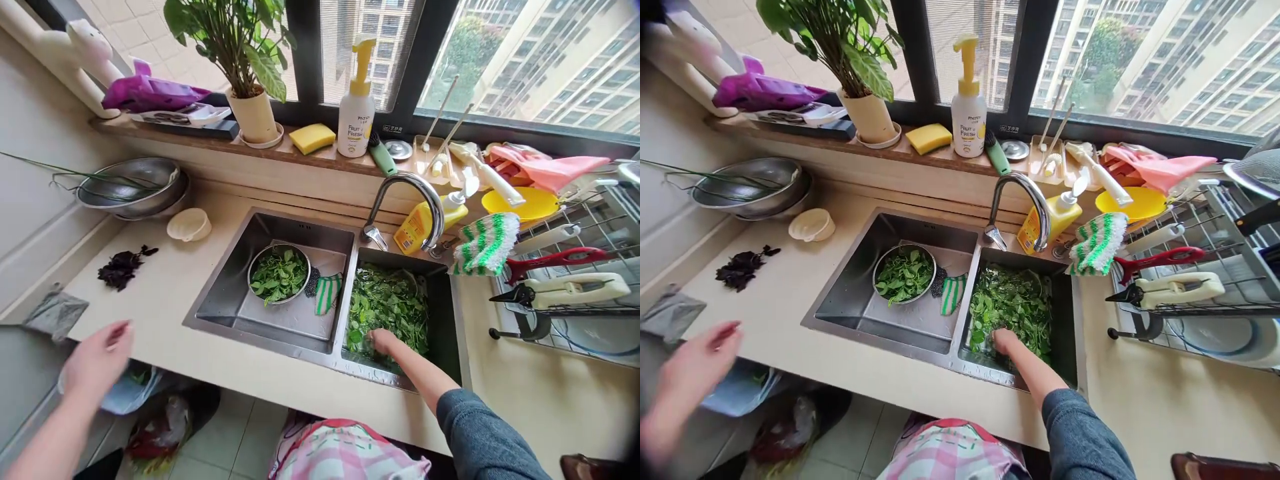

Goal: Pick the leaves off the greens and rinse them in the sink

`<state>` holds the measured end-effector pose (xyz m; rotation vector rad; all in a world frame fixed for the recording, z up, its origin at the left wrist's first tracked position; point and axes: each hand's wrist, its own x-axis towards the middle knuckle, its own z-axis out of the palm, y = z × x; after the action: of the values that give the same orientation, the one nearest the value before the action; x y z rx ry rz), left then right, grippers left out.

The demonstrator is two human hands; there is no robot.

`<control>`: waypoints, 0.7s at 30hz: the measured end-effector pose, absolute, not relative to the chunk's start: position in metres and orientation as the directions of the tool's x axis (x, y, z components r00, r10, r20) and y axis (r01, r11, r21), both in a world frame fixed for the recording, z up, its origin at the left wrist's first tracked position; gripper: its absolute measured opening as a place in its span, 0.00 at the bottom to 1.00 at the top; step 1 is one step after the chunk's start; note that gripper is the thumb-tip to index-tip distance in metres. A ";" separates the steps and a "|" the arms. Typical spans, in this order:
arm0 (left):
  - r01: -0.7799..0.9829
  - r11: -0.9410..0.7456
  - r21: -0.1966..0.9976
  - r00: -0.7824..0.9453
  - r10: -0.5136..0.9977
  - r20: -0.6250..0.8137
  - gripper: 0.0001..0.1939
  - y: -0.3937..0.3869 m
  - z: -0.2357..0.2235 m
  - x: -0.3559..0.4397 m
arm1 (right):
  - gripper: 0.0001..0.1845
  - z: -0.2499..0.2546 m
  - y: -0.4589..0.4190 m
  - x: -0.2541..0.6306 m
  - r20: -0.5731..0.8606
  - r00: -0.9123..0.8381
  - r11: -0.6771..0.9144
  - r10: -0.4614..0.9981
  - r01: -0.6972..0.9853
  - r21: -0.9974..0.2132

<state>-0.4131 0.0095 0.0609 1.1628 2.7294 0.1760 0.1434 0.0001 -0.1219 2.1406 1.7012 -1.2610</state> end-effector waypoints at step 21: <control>0.286 0.253 0.924 0.399 0.846 -0.355 0.10 -0.016 -0.044 0.045 | 0.15 -0.012 -0.036 0.196 -0.619 -0.099 -0.594 0.779 -0.429 -0.680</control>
<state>0.0450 -0.0159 -0.0438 1.3072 1.1495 0.5248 0.1962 -0.0364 -0.0121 2.3146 0.7360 -3.1842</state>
